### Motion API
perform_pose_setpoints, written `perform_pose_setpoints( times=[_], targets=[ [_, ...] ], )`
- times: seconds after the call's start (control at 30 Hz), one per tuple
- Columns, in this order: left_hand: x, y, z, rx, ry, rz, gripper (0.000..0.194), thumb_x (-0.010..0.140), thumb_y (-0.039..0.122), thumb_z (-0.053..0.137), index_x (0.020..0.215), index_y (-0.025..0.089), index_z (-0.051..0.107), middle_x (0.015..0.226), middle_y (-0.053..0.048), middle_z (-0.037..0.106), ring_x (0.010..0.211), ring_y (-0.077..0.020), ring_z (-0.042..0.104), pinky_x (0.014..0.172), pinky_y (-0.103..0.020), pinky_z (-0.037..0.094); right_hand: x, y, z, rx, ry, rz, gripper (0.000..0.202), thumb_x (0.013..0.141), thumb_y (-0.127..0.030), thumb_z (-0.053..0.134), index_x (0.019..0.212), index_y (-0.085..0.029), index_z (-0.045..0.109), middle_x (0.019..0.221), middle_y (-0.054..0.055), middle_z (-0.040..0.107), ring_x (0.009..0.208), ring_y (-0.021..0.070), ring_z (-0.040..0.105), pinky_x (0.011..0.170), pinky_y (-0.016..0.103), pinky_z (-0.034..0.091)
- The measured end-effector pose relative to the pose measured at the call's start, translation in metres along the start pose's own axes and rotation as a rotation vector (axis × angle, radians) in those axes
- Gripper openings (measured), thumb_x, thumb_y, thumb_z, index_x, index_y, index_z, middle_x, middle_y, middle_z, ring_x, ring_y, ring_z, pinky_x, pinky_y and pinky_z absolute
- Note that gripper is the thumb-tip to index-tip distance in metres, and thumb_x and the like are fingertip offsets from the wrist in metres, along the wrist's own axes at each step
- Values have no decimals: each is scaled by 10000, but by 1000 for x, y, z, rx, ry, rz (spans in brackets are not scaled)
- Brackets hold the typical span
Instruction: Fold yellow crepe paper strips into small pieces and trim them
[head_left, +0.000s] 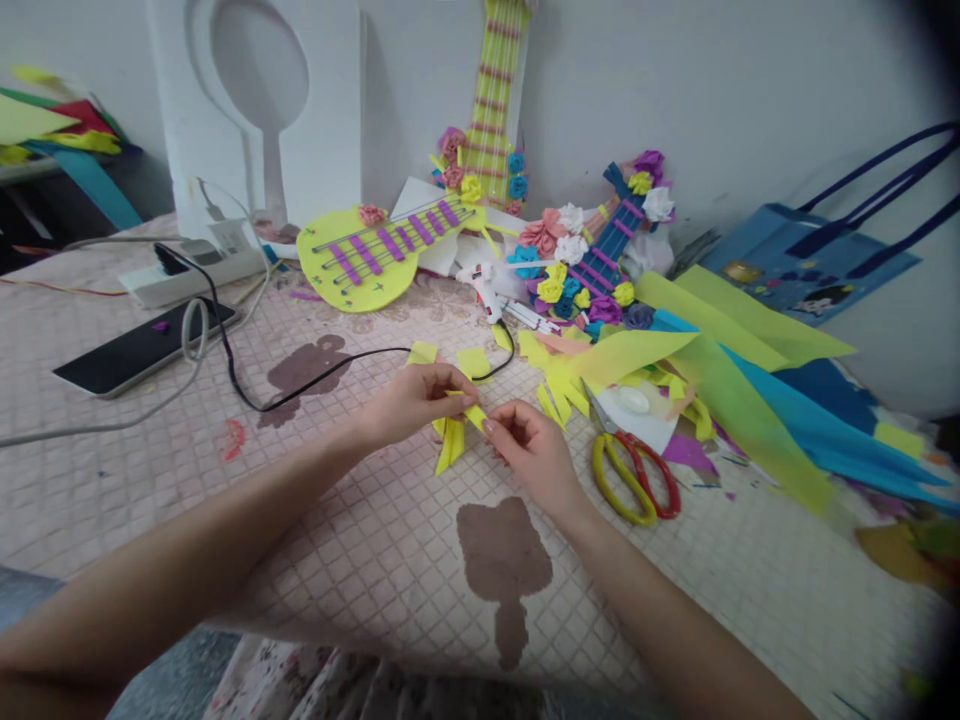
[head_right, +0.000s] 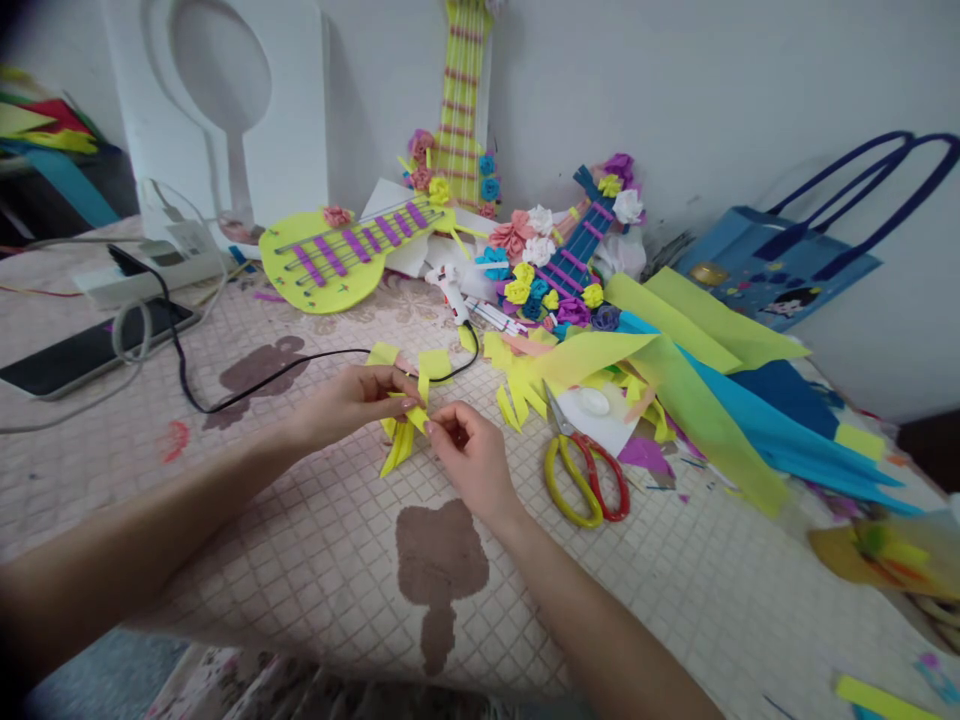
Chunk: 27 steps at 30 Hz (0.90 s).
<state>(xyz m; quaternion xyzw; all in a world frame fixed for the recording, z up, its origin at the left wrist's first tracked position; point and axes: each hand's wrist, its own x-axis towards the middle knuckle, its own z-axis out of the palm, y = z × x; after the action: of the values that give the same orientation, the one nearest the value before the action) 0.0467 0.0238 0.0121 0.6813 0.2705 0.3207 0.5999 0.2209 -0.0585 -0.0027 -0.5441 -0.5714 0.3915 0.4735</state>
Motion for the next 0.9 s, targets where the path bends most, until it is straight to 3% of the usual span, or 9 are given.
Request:
perform_pose_setpoints(
  times=[0.13,0.23,0.37,0.47,0.57,0.67,0.83,0.9],
  targets=[
    [0,-2,1,-64,24,-4,141,773,202,683,865,109,630,823,-46,655,724,-109,619,663,-218,486,0,1,0,39,-39,22,200,812,-356,625,912,-184,608,646,-36,535,541,99,469,501,233,392],
    [0,-2,2,-88,59,19,219,760,188,700,948,120,612,879,-59,667,788,-129,631,700,-236,492,1,0,0,51,-81,65,210,806,-388,631,825,-179,610,597,-40,521,517,98,463,485,235,388],
    [-3,-2,10,-181,134,-33,387,773,204,712,1128,151,568,976,-63,671,825,-124,628,700,-220,482,1,-3,1,140,-33,73,234,797,-403,645,739,-187,578,576,-42,517,502,94,470,476,232,407],
    [-7,-2,22,-351,4,-118,284,836,291,660,1077,148,615,949,-64,675,812,-142,642,734,-263,500,0,-4,5,215,3,52,219,807,-403,638,756,-194,592,574,-41,525,513,99,482,488,237,431],
    [-11,-2,33,-538,-83,-143,306,880,376,592,1038,119,649,842,-80,678,697,-162,643,691,-321,521,-3,-4,10,243,-3,51,216,816,-408,630,777,-196,609,583,-32,553,520,104,505,505,246,455],
    [-13,1,37,-656,-60,-173,298,884,369,576,1018,118,663,873,-102,678,679,-181,635,601,-323,523,-4,-4,15,252,-39,93,234,809,-424,634,788,-191,624,581,-23,579,514,111,531,499,252,472],
    [-14,-1,38,-798,0,-230,221,894,310,557,1025,155,645,1105,-114,649,724,-195,636,525,-315,526,-5,-4,19,255,-66,115,249,805,-430,644,766,-185,627,552,-24,575,493,110,532,484,247,468],
    [-13,-3,38,-844,9,-231,196,902,309,544,1007,170,634,1062,-95,663,650,-176,625,508,-319,522,-4,-3,19,239,-76,109,274,826,-453,616,761,-187,626,556,-19,575,499,114,534,489,252,473]
  ],
)
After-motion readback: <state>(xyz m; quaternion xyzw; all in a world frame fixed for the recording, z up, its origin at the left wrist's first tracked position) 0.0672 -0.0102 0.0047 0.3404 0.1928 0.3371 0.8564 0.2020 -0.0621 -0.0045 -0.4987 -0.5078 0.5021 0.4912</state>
